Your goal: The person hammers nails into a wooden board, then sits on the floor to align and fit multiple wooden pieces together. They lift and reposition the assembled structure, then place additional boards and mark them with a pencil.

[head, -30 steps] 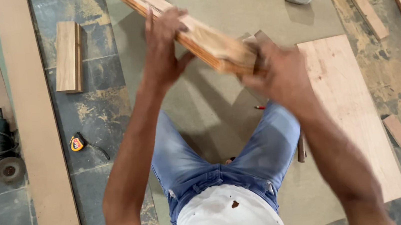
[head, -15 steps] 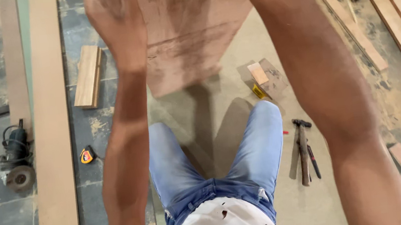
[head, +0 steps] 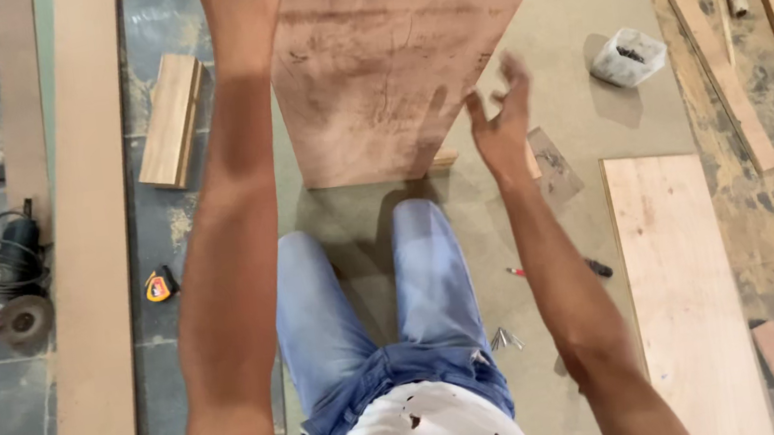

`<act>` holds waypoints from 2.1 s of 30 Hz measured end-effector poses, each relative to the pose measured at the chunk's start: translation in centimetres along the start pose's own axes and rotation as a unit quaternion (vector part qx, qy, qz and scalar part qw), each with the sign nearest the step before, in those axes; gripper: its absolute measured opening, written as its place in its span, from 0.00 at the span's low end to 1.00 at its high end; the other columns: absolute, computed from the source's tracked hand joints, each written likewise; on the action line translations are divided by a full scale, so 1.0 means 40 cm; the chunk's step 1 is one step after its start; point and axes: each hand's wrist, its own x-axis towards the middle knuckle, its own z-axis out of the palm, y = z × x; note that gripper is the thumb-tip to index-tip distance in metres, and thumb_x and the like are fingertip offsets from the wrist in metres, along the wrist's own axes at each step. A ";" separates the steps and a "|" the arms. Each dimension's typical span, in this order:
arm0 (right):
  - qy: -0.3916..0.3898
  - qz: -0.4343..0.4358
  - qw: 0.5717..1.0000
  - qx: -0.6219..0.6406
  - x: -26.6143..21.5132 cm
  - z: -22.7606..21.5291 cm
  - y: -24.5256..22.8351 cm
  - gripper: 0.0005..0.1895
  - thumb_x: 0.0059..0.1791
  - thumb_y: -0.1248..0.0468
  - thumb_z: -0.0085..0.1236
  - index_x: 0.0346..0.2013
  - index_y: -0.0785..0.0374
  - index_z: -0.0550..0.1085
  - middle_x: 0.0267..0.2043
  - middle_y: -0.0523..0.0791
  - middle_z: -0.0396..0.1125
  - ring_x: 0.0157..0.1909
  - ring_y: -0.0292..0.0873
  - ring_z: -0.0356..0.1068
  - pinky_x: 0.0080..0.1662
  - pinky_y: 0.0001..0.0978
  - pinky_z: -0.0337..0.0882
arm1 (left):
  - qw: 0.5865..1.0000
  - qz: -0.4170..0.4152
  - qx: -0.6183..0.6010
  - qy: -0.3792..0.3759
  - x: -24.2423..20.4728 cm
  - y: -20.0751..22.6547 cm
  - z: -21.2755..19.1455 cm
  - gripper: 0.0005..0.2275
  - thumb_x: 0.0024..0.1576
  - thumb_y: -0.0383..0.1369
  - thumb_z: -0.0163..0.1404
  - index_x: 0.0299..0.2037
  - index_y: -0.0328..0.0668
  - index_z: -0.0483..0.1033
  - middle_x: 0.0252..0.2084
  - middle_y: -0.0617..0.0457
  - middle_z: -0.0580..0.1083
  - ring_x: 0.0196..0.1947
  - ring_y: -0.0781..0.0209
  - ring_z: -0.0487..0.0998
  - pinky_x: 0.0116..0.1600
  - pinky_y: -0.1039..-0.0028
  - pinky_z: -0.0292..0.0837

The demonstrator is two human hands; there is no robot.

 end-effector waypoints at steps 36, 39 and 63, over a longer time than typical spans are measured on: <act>-0.227 0.329 0.913 -0.080 0.431 0.645 0.540 0.28 0.56 0.45 0.51 0.41 0.71 0.79 0.33 0.40 0.69 0.41 0.36 0.69 0.45 0.34 0.68 | 0.747 -0.627 0.190 -0.115 -0.348 -0.677 0.118 0.26 0.65 0.46 0.46 0.20 0.33 0.74 0.15 0.48 0.67 0.17 0.56 0.64 0.25 0.56 0.56; -0.139 0.287 0.947 -0.031 0.493 0.580 0.489 0.21 0.56 0.56 0.52 0.57 0.69 0.70 0.55 0.51 0.64 0.53 0.45 0.66 0.53 0.39 0.70 | 0.697 -0.672 0.203 -0.142 -0.236 -0.789 0.163 0.30 0.67 0.50 0.45 0.23 0.27 0.75 0.17 0.46 0.68 0.19 0.53 0.65 0.27 0.53 0.57; 0.106 0.585 0.624 0.508 0.693 1.255 0.514 0.25 0.51 0.57 0.57 0.57 0.71 0.68 0.55 0.52 0.69 0.58 0.51 0.70 0.60 0.52 0.72 | 0.773 -0.344 0.442 -0.299 -0.488 -1.276 0.341 0.26 0.67 0.46 0.36 0.73 0.43 0.57 0.75 0.34 0.54 0.75 0.36 0.52 0.74 0.47 0.46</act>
